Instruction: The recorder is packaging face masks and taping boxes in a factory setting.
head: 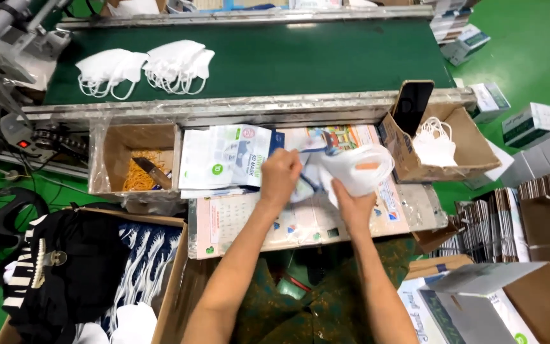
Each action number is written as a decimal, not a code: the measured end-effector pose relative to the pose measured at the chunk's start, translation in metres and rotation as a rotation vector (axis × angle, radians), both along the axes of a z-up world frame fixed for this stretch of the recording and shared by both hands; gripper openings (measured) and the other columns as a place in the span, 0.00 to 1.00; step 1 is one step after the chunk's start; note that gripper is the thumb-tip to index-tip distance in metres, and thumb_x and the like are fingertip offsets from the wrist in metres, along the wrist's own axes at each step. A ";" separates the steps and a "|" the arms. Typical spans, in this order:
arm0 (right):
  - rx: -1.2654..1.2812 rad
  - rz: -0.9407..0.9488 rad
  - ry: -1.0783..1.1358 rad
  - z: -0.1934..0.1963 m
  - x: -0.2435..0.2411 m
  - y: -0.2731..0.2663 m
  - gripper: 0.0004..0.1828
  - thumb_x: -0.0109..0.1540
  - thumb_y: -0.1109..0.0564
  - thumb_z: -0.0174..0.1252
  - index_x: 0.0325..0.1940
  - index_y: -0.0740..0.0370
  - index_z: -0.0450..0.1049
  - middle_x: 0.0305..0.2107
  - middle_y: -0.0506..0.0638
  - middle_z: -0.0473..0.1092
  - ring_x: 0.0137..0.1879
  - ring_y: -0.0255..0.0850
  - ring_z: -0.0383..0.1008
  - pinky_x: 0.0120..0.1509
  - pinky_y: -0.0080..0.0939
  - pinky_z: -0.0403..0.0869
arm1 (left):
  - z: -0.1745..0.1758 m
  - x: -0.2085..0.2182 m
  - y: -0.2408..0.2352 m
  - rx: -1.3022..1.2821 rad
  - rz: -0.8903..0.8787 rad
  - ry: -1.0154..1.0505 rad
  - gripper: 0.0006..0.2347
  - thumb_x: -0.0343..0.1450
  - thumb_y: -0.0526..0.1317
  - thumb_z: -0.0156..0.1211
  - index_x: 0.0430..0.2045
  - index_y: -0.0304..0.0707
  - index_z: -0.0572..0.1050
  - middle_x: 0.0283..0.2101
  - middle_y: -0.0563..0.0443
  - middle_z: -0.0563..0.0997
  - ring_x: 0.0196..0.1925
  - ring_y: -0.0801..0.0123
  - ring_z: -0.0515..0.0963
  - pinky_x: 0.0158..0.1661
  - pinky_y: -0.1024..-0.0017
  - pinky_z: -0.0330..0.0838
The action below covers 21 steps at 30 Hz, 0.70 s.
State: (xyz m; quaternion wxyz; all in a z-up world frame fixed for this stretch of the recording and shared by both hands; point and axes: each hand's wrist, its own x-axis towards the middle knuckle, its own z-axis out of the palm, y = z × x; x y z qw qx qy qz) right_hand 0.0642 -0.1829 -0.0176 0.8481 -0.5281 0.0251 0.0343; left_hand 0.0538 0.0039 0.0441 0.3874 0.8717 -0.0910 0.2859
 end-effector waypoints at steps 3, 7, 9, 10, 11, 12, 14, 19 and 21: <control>-0.782 -0.195 -0.437 0.041 -0.002 -0.002 0.15 0.64 0.58 0.69 0.54 0.63 0.80 0.41 0.53 0.82 0.47 0.49 0.85 0.51 0.45 0.79 | 0.019 0.002 -0.003 -0.194 0.251 -0.033 0.07 0.68 0.31 0.64 0.38 0.36 0.82 0.30 0.40 0.82 0.29 0.56 0.83 0.32 0.63 0.77; -1.140 -0.164 -0.760 0.095 -0.014 0.000 0.30 0.48 0.62 0.66 0.55 0.59 0.75 0.43 0.59 0.75 0.51 0.58 0.75 0.55 0.53 0.72 | 0.031 -0.010 -0.019 -0.282 0.028 -0.019 0.31 0.63 0.34 0.65 0.66 0.36 0.68 0.35 0.35 0.83 0.35 0.55 0.84 0.36 0.64 0.77; -1.152 -0.230 -1.093 0.107 -0.011 -0.005 0.26 0.43 0.65 0.63 0.46 0.60 0.78 0.48 0.59 0.73 0.56 0.60 0.72 0.59 0.58 0.70 | 0.053 -0.013 -0.016 -0.306 -0.122 -0.266 0.36 0.59 0.35 0.70 0.66 0.30 0.64 0.42 0.31 0.82 0.42 0.52 0.85 0.38 0.62 0.78; -1.089 -0.176 -1.072 0.111 -0.008 -0.010 0.24 0.46 0.66 0.59 0.47 0.62 0.78 0.49 0.62 0.74 0.56 0.60 0.73 0.57 0.55 0.72 | 0.065 -0.013 -0.016 -0.393 -0.074 -0.032 0.34 0.57 0.35 0.70 0.62 0.34 0.67 0.31 0.36 0.82 0.32 0.59 0.84 0.32 0.64 0.75; -1.039 -0.108 -1.014 0.108 -0.022 -0.022 0.22 0.50 0.68 0.55 0.48 0.64 0.77 0.51 0.64 0.74 0.56 0.60 0.74 0.56 0.53 0.73 | 0.069 -0.027 -0.022 -0.483 -0.038 0.243 0.33 0.55 0.35 0.70 0.58 0.38 0.69 0.20 0.40 0.82 0.22 0.65 0.84 0.26 0.65 0.73; -1.031 -0.103 -0.996 0.099 -0.012 -0.025 0.22 0.50 0.68 0.55 0.48 0.64 0.77 0.51 0.64 0.74 0.56 0.60 0.74 0.56 0.53 0.73 | 0.065 -0.029 -0.027 -0.475 -0.034 0.262 0.33 0.55 0.35 0.70 0.58 0.38 0.69 0.20 0.40 0.82 0.22 0.65 0.84 0.26 0.65 0.73; -1.449 0.321 -0.399 0.081 -0.005 -0.052 0.15 0.54 0.65 0.59 0.45 0.66 0.76 0.38 0.65 0.77 0.51 0.60 0.76 0.55 0.53 0.73 | 0.054 -0.043 -0.053 -0.483 -0.211 0.128 0.22 0.64 0.34 0.70 0.53 0.35 0.72 0.30 0.43 0.84 0.30 0.67 0.84 0.31 0.70 0.76; -1.380 0.446 -0.489 0.117 -0.008 -0.064 0.14 0.57 0.56 0.65 0.45 0.63 0.79 0.41 0.59 0.80 0.49 0.53 0.80 0.54 0.46 0.75 | 0.043 -0.031 -0.042 -0.673 -0.391 0.386 0.23 0.64 0.36 0.67 0.52 0.36 0.67 0.32 0.37 0.80 0.25 0.63 0.78 0.26 0.69 0.72; -1.085 0.343 -0.616 0.131 -0.014 -0.070 0.18 0.55 0.58 0.65 0.49 0.62 0.79 0.42 0.58 0.80 0.47 0.52 0.81 0.52 0.45 0.75 | 0.071 -0.034 -0.020 -0.617 -0.165 0.074 0.23 0.63 0.36 0.74 0.47 0.39 0.65 0.42 0.30 0.80 0.29 0.61 0.77 0.31 0.68 0.70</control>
